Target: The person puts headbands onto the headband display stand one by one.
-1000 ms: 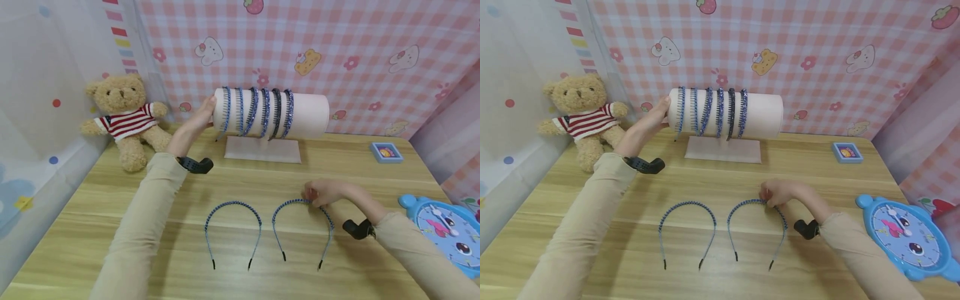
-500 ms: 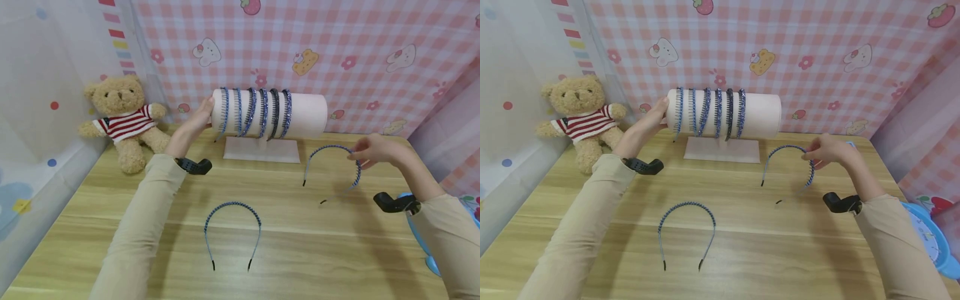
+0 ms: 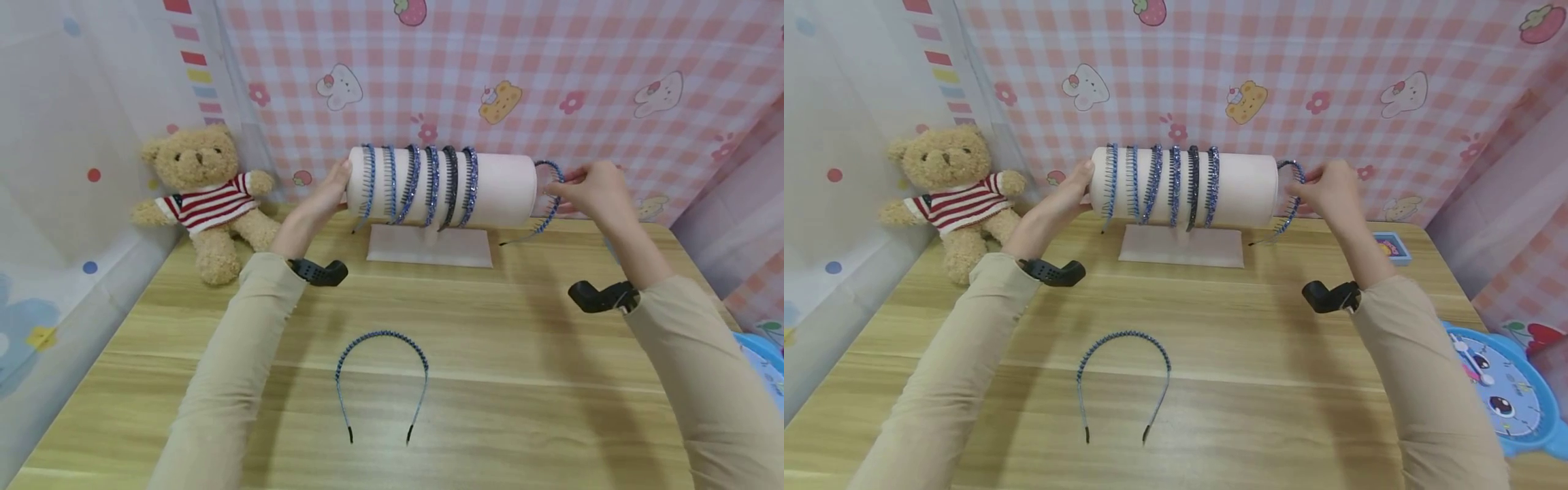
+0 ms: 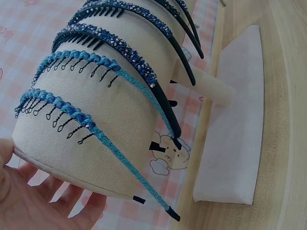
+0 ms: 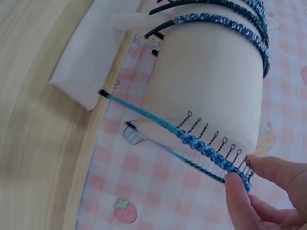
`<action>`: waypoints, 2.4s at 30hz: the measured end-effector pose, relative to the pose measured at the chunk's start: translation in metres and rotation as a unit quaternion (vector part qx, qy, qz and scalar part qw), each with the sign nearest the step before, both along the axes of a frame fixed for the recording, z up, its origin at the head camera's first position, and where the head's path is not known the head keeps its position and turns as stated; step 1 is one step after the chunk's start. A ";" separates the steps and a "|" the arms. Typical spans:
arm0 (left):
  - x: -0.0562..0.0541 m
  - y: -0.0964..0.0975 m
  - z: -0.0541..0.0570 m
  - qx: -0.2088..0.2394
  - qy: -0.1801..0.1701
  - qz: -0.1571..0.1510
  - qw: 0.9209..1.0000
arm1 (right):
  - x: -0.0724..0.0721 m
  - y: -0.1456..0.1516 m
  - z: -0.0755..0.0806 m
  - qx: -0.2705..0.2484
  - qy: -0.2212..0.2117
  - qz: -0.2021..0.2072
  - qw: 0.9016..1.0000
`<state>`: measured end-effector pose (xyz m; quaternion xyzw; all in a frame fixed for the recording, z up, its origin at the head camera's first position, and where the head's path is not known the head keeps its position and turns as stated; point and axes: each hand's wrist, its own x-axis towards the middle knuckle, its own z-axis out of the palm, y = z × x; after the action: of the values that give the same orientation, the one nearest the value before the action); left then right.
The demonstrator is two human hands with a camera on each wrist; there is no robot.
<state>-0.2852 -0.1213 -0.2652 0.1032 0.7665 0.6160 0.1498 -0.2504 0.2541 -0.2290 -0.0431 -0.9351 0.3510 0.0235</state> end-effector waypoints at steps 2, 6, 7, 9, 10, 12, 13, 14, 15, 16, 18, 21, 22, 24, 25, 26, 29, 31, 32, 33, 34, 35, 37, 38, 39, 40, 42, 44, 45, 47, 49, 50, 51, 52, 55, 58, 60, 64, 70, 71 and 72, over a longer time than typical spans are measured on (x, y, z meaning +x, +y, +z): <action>-0.001 0.000 -0.002 -0.001 0.001 0.002 1.000 | -0.002 -0.008 0.003 -0.014 0.015 -0.006 1.000; -0.012 -0.002 -0.013 0.002 0.008 0.007 1.000 | -0.005 -0.024 0.005 -0.024 0.048 0.002 0.999; -0.015 -0.003 -0.015 0.002 0.010 0.009 1.000 | -0.005 -0.028 0.005 -0.016 0.052 0.008 0.998; -0.018 -0.003 -0.018 0.001 0.013 0.010 1.000 | -0.005 -0.034 0.003 0.008 0.056 0.022 0.998; -0.017 -0.003 -0.018 0.002 0.013 0.010 1.000 | -0.005 -0.037 0.002 0.020 0.055 0.027 0.998; -0.015 -0.002 -0.016 0.003 0.011 0.009 1.000 | -0.004 -0.040 0.001 0.042 0.055 0.035 0.997; -0.013 -0.002 -0.014 0.004 0.010 0.007 1.000 | -0.005 -0.040 0.001 0.050 0.057 0.036 0.997; -0.011 -0.001 -0.012 0.006 0.008 0.006 1.000 | -0.005 -0.039 0.000 0.055 0.064 0.037 0.996; -0.008 -0.001 -0.009 0.008 0.006 0.005 1.000 | -0.007 -0.038 0.000 0.058 0.075 0.042 0.995; -0.006 0.000 -0.007 0.008 0.005 0.004 1.000 | -0.008 -0.035 0.000 0.063 0.088 0.051 0.993; -0.002 0.000 -0.003 0.007 0.003 0.003 1.000 | -0.012 -0.029 -0.002 0.072 0.104 0.081 0.989; 0.001 -0.001 0.000 0.004 0.005 0.002 1.000 | -0.019 -0.019 -0.008 0.087 0.100 0.149 0.980; 0.002 -0.001 0.001 0.004 0.005 0.002 1.000 | -0.020 -0.017 -0.010 0.090 0.089 0.168 0.978; 0.002 -0.002 0.001 0.005 0.004 0.001 1.000 | -0.023 -0.014 -0.016 0.083 0.071 0.196 0.975; 0.002 -0.002 0.001 0.005 0.003 0.000 1.000 | -0.025 -0.014 -0.018 0.079 0.066 0.207 0.973; 0.002 -0.002 0.001 0.006 0.002 0.000 1.000 | -0.026 -0.014 -0.019 0.077 0.065 0.218 0.971; 0.002 -0.002 0.000 0.007 0.001 -0.003 1.000 | -0.032 -0.017 -0.020 0.069 0.072 0.242 0.965; 0.002 -0.002 0.000 0.006 0.003 -0.005 1.000 | -0.036 -0.019 -0.018 0.076 0.074 0.255 0.961; 0.002 -0.002 0.000 0.005 0.004 -0.006 1.000 | -0.038 -0.021 -0.017 0.082 0.072 0.258 0.960; 0.002 -0.002 0.000 0.006 0.005 -0.006 1.000 | -0.040 -0.022 -0.015 0.087 0.065 0.260 0.959; 0.001 -0.002 0.000 0.007 0.005 -0.007 1.000 | -0.041 -0.023 -0.014 0.090 0.058 0.262 0.959; 0.001 -0.002 0.000 0.007 0.005 -0.007 1.000 | -0.042 -0.023 -0.013 0.091 0.048 0.264 0.959; 0.001 -0.002 0.000 0.006 0.003 -0.006 1.000 | -0.044 -0.025 -0.010 0.095 0.032 0.270 0.958; 0.001 -0.001 0.000 0.008 0.002 -0.005 1.000 | -0.045 -0.026 -0.009 0.095 0.024 0.272 0.957; 0.001 -0.001 0.000 0.010 0.001 -0.004 1.000 | -0.046 -0.026 -0.009 0.096 0.016 0.274 0.957; 0.001 -0.001 0.000 0.009 0.000 -0.003 1.000 | -0.046 -0.027 -0.008 0.098 0.009 0.274 0.957; 0.001 -0.001 0.000 0.009 0.000 -0.002 1.000 | -0.044 -0.029 -0.006 0.086 -0.005 0.266 0.960; 0.001 -0.001 0.000 0.009 0.000 -0.002 1.000 | -0.039 -0.030 -0.003 0.059 0.001 0.254 0.965; 0.001 0.000 -0.001 0.009 0.000 -0.003 1.000 | -0.035 -0.031 -0.002 0.043 0.015 0.249 0.967; 0.001 0.000 -0.001 0.006 -0.001 -0.003 1.000 | -0.025 -0.038 -0.002 0.010 0.067 0.247 0.967; 0.002 -0.001 -0.001 0.004 -0.002 -0.001 1.000 | -0.015 -0.051 -0.006 0.013 0.158 0.276 0.948; 0.002 -0.001 0.000 0.004 -0.003 -0.001 1.000 | -0.010 -0.060 -0.010 0.028 0.206 0.295 0.933; 0.002 -0.001 0.000 0.004 -0.004 -0.002 1.000 | -0.005 -0.069 -0.015 0.048 0.246 0.315 0.915; 0.002 -0.001 0.000 0.004 -0.004 -0.002 1.000 | 0.000 -0.079 -0.021 0.070 0.275 0.336 0.898; 0.002 -0.001 0.001 0.005 -0.003 -0.002 1.000 | 0.016 -0.107 -0.046 0.129 0.290 0.409 0.855; 0.002 -0.001 0.001 0.003 -0.002 -0.001 1.000 | 0.032 -0.132 -0.073 0.159 0.169 0.479 0.846; 0.002 -0.002 0.001 0.002 0.000 -0.001 1.000 | 0.041 -0.145 -0.092 0.162 0.069 0.510 0.842; 0.002 -0.001 0.000 0.005 0.002 -0.004 1.000 | 0.053 -0.160 -0.123 0.138 -0.070 0.527 0.835; 0.002 -0.002 -0.001 0.004 0.009 -0.004 1.000 | 0.055 -0.163 -0.143 0.122 -0.114 0.511 0.843; 0.001 -0.002 -0.002 0.006 0.010 -0.003 1.000 | 0.054 -0.160 -0.143 0.119 -0.119 0.506 0.846; -0.001 -0.003 -0.004 0.006 0.010 -0.003 1.000 | 0.053 -0.156 -0.142 0.118 -0.124 0.501 0.848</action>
<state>-0.2864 -0.1239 -0.2690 0.1122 0.7636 0.6195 0.1436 -0.1972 0.0985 -0.3706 0.3912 -0.8592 0.1939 -0.2668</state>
